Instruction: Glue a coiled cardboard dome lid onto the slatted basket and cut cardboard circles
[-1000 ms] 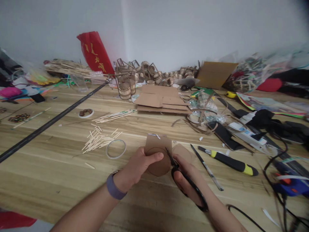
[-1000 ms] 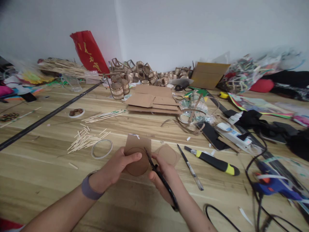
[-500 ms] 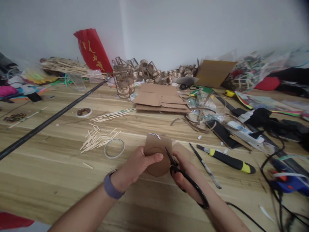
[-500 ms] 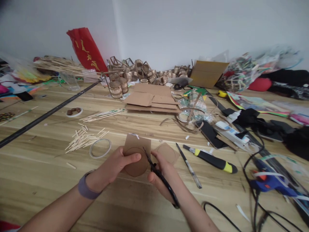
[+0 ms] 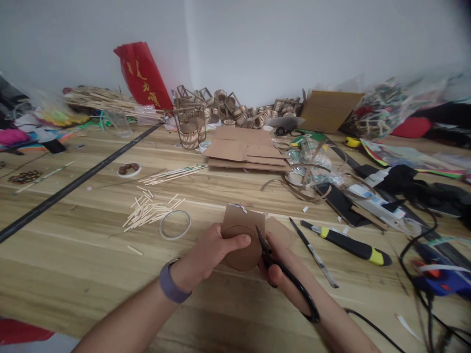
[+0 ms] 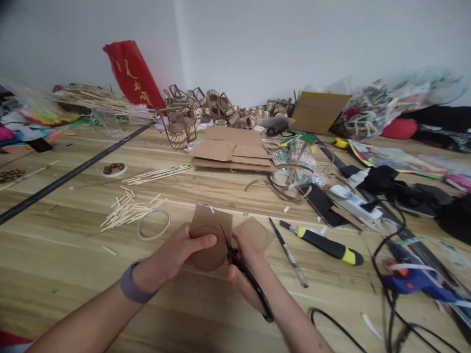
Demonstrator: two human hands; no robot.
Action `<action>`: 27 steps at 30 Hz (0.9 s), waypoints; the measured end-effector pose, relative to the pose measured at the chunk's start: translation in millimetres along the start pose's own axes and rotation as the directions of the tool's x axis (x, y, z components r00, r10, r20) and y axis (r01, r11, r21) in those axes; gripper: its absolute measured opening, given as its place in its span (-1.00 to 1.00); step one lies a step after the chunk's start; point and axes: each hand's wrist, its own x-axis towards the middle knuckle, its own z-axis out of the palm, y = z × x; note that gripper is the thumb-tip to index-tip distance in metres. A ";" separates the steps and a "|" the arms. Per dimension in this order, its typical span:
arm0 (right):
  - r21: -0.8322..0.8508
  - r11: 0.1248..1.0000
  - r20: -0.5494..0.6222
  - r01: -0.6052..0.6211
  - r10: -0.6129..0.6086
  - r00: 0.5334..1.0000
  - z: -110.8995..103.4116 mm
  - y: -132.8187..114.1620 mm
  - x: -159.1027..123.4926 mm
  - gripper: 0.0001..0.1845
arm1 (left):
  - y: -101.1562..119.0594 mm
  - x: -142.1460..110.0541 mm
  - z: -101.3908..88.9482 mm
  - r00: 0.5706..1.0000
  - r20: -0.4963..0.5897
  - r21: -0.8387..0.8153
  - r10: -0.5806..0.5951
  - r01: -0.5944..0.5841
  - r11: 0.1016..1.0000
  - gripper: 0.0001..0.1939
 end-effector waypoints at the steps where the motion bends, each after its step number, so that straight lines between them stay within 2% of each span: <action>1: 0.011 1.000 0.009 -0.016 0.016 1.000 0.4 0.9 -0.7 0.02 | -0.1 0.0 -0.1 1.000 0.002 0.004 0.004 -0.004 1.000 -0.60; 4: 0.059 0.997 0.047 -0.055 0.052 0.998 1.4 4.3 -3.3 0.00 | -0.2 0.4 -0.5 1.000 0.003 0.019 0.022 -0.022 1.000 -0.62; 10: 0.055 0.998 0.063 -0.043 0.039 0.997 -0.1 3.3 -3.1 -0.01 | -0.4 1.3 -0.7 1.000 0.012 0.015 0.019 -0.019 1.000 -0.61; 13: 0.033 0.999 0.036 -0.038 0.037 0.999 0.1 1.5 -1.6 0.02 | -0.3 1.0 0.1 1.000 0.007 -0.006 0.006 -0.006 1.000 -0.60; 16: -0.001 0.999 0.003 -0.035 0.035 0.999 1.9 3.5 -1.4 -0.05 | -0.6 0.8 0.1 1.000 -0.001 0.000 0.009 -0.009 1.000 -0.58; 20: 0.016 0.999 0.020 -0.042 0.042 0.999 4.7 9.1 -2.1 -0.06 | -1.5 0.8 -1.1 1.000 0.002 0.046 0.017 -0.017 0.999 -0.58; 27: 0.021 0.999 -0.002 -0.044 0.044 0.999 5.3 9.2 -4.0 -0.05 | 0.3 0.4 -0.7 1.000 -0.006 0.019 0.010 -0.010 1.000 -0.62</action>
